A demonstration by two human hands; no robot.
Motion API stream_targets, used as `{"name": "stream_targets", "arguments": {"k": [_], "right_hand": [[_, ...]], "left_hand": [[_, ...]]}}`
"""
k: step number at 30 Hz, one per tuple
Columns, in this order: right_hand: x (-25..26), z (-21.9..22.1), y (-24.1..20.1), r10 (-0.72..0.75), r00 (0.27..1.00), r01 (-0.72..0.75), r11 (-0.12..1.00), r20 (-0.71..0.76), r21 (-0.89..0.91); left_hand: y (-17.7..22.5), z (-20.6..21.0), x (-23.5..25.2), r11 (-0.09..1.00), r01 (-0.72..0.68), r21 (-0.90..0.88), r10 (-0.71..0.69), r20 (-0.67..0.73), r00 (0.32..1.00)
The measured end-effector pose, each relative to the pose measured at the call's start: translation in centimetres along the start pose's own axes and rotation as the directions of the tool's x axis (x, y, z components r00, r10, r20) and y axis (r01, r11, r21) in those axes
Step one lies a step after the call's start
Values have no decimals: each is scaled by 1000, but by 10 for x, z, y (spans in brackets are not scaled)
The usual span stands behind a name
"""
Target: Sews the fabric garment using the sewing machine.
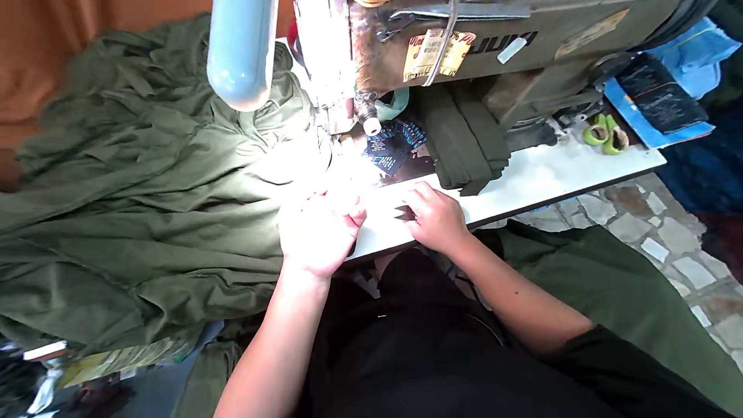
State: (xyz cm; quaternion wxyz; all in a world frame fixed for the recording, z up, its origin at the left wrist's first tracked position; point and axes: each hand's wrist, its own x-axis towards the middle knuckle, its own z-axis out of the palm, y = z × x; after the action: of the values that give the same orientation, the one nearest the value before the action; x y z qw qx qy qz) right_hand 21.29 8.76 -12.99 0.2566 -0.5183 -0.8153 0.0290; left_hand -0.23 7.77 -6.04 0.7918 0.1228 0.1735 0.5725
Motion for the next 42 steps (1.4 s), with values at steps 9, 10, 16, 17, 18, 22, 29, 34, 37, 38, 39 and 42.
{"name": "stream_targets", "arguments": {"k": [9,10,16,17,18,22,29,34,37,38,39,42], "right_hand": [[-1,3,3,-40,998,41,999,-50,11],[-1,3,3,-39,998,39,999,-54,11],[-1,3,3,-39,997,40,999,-59,10],[-1,3,3,-39,998,40,999,-58,9],[-1,3,3,-36,998,37,999,-57,11],[0,3,2,-36,998,37,999,-57,14],[0,2,2,-38,998,38,999,-55,10],[-1,2,3,-39,998,40,999,-58,15],[-1,3,3,-42,996,43,999,-74,17],[0,3,3,-43,996,44,999,-74,14],[0,3,3,-44,996,45,999,-73,10],[0,3,3,-42,997,42,999,-66,10]], "left_hand": [[-3,-5,6,999,-35,31,34,34,999],[-3,-5,7,999,-34,26,34,17,999],[-5,1,5,985,-115,128,121,-44,992],[-5,1,4,979,-136,151,141,-26,990],[-6,2,4,971,-157,179,161,-12,987],[-8,3,4,902,-241,358,260,-6,965],[-8,-6,5,664,-455,594,483,124,867],[-5,-10,3,711,-467,525,450,169,877],[0,-9,2,864,-343,368,312,142,939],[1,-9,2,900,-305,311,274,142,951],[2,-8,3,923,-277,267,249,134,959],[3,-8,4,934,-251,254,232,106,967]]}}
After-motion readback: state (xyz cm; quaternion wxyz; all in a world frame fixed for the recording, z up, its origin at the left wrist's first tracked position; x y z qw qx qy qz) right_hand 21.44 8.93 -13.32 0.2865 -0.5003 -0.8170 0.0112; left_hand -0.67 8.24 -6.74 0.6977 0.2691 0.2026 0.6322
